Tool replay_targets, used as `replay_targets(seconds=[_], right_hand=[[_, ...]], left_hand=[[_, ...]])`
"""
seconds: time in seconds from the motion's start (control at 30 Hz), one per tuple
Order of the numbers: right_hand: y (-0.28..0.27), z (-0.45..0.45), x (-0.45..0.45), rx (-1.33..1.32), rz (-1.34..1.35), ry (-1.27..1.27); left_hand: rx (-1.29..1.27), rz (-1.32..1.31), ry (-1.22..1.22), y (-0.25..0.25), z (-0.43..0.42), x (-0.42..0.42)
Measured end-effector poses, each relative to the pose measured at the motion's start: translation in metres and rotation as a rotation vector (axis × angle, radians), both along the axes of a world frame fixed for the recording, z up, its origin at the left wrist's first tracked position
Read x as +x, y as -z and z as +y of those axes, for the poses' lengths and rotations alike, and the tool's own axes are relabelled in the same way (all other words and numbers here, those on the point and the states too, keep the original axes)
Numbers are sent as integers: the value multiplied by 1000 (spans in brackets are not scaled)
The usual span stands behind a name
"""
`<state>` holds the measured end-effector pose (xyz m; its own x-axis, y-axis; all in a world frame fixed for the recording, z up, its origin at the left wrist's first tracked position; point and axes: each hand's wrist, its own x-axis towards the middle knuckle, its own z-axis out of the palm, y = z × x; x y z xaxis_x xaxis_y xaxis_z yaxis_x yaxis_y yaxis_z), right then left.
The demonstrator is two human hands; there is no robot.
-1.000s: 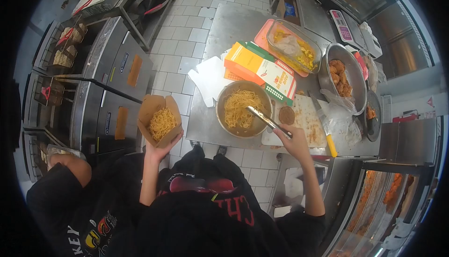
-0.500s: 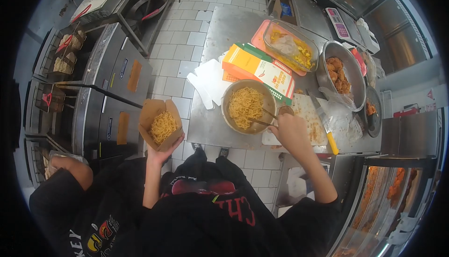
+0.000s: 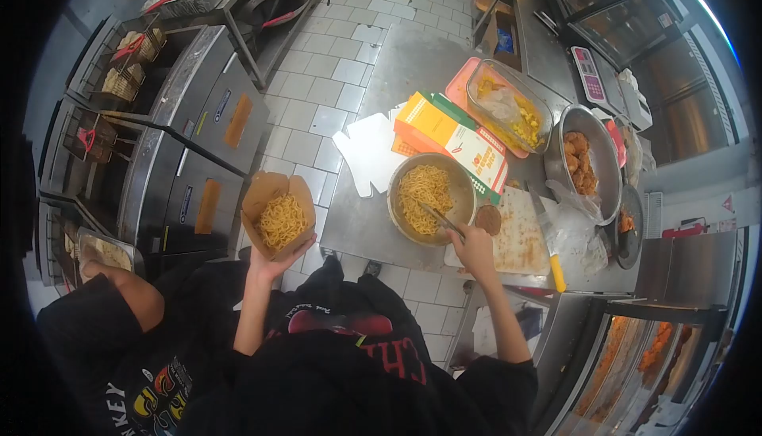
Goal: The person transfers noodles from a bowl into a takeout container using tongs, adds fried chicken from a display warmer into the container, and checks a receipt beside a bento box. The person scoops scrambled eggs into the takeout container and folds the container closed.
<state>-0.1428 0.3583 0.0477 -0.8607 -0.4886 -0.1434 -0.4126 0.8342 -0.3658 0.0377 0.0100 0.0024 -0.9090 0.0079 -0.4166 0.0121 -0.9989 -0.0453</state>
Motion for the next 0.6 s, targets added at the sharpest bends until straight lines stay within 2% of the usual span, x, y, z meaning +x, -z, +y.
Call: replay_targets(seconds=[0.03, 0.1, 0.17, 0.27, 0.37, 0.47, 0.6], right_hand=[[3, 6, 5, 5, 7, -8], [8, 24, 9, -226, 72, 23], [-14, 21, 21, -173, 55, 113], [-28, 22, 25, -260, 83, 183], [-66, 18, 33, -262, 126, 237], [-106, 27, 32, -187, 279, 136], [-167, 20, 36, -237, 258, 216]], left_hand=[[10, 3, 20, 1, -1, 0], [40, 32, 16, 5, 1, -3], [-30, 32, 71, 6, 2, -8], [-48, 51, 113, -5, 4, -25], [-64, 78, 172, -8, 8, -40], [-45, 119, 245, -9, 19, -63], [-82, 209, 282, -32, 32, -87]])
